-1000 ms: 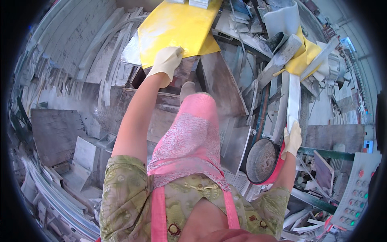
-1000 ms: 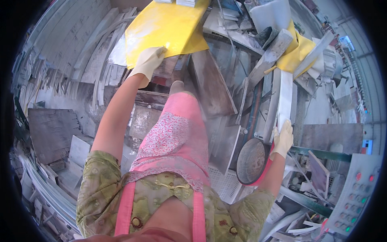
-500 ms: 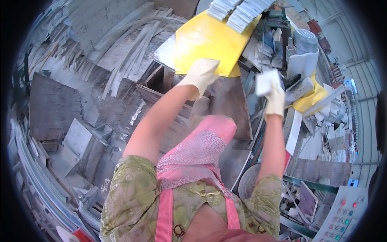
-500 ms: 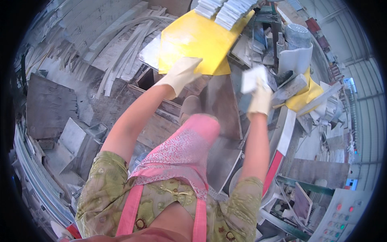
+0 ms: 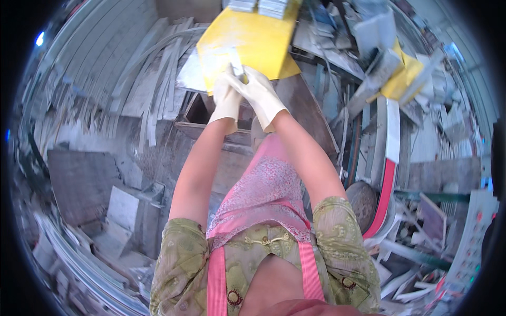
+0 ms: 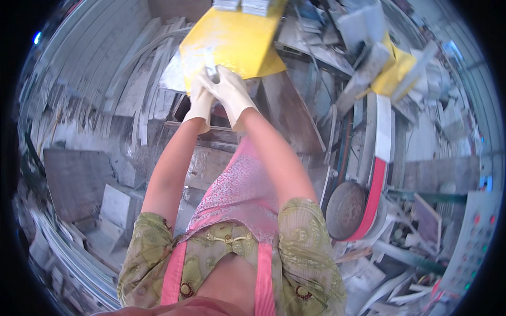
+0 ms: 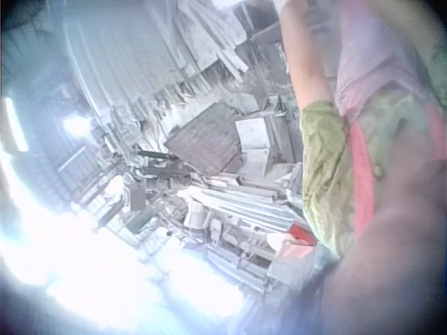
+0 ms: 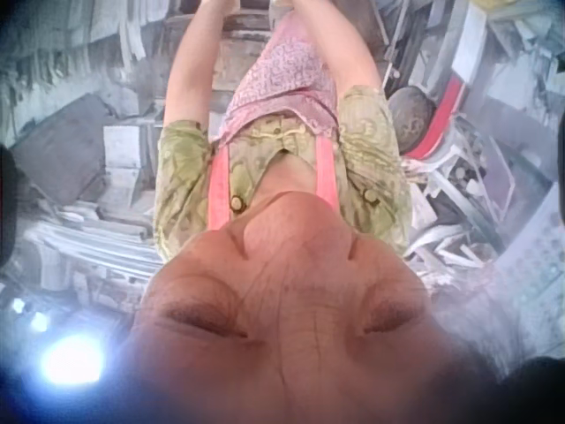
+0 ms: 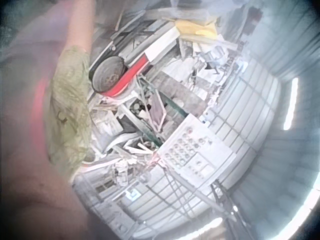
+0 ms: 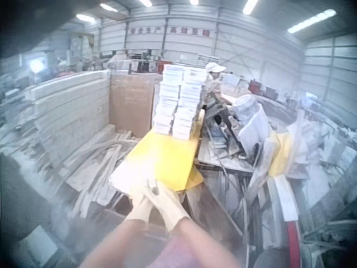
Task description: The person repeatedly picks up small white rectangular tiles from a yellow tray and stacks them on a growing pile. The person uses both hands to handle the tiles and maintain alignment while stacking.
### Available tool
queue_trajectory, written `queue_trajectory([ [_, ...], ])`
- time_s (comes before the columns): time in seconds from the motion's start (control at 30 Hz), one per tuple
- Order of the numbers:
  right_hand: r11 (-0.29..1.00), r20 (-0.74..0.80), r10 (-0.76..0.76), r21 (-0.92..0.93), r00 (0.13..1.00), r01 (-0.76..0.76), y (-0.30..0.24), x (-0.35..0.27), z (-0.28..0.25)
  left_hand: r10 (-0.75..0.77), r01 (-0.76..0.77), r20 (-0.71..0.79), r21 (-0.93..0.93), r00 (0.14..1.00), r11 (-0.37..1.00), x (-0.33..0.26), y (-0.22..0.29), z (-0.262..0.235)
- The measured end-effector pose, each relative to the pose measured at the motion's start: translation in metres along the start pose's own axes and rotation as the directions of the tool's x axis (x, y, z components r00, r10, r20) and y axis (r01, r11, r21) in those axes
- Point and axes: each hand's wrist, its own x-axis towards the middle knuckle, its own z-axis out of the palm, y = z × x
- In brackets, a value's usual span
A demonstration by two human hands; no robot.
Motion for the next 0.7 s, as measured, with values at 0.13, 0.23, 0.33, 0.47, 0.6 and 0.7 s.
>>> queue_trajectory([
  [0.13,0.972,-0.114,-0.099,-0.223,0.989,0.071,0.017,-0.038,-0.071,-0.104,0.097,-0.181,-0.050,0.978,0.994,0.004,0.002,0.015],
  [0.23,0.974,-0.263,-0.093,-0.223,0.960,0.033,0.057,-0.093,-0.159,-0.140,0.134,-0.205,-0.043,0.969,0.990,0.001,0.006,0.018],
  [0.33,0.889,-0.512,0.120,-0.325,0.851,-0.321,0.110,-0.172,-0.254,-0.235,0.217,-0.155,-0.122,0.960,0.968,-0.007,0.014,0.006],
  [0.47,0.614,-0.682,0.199,-0.473,0.704,-0.632,0.167,-0.287,-0.340,-0.202,0.173,0.045,-0.717,0.978,0.676,-0.032,0.030,-0.016],
  [0.6,0.484,-0.641,0.157,-0.613,0.751,-0.624,0.207,-0.340,-0.364,-0.158,0.194,0.117,-0.705,0.981,0.682,-0.037,0.045,-0.019],
  [0.7,0.409,-0.619,0.059,-0.701,0.783,-0.585,0.220,-0.348,-0.351,-0.153,0.206,0.139,-0.604,0.978,0.770,-0.025,0.043,-0.015],
])
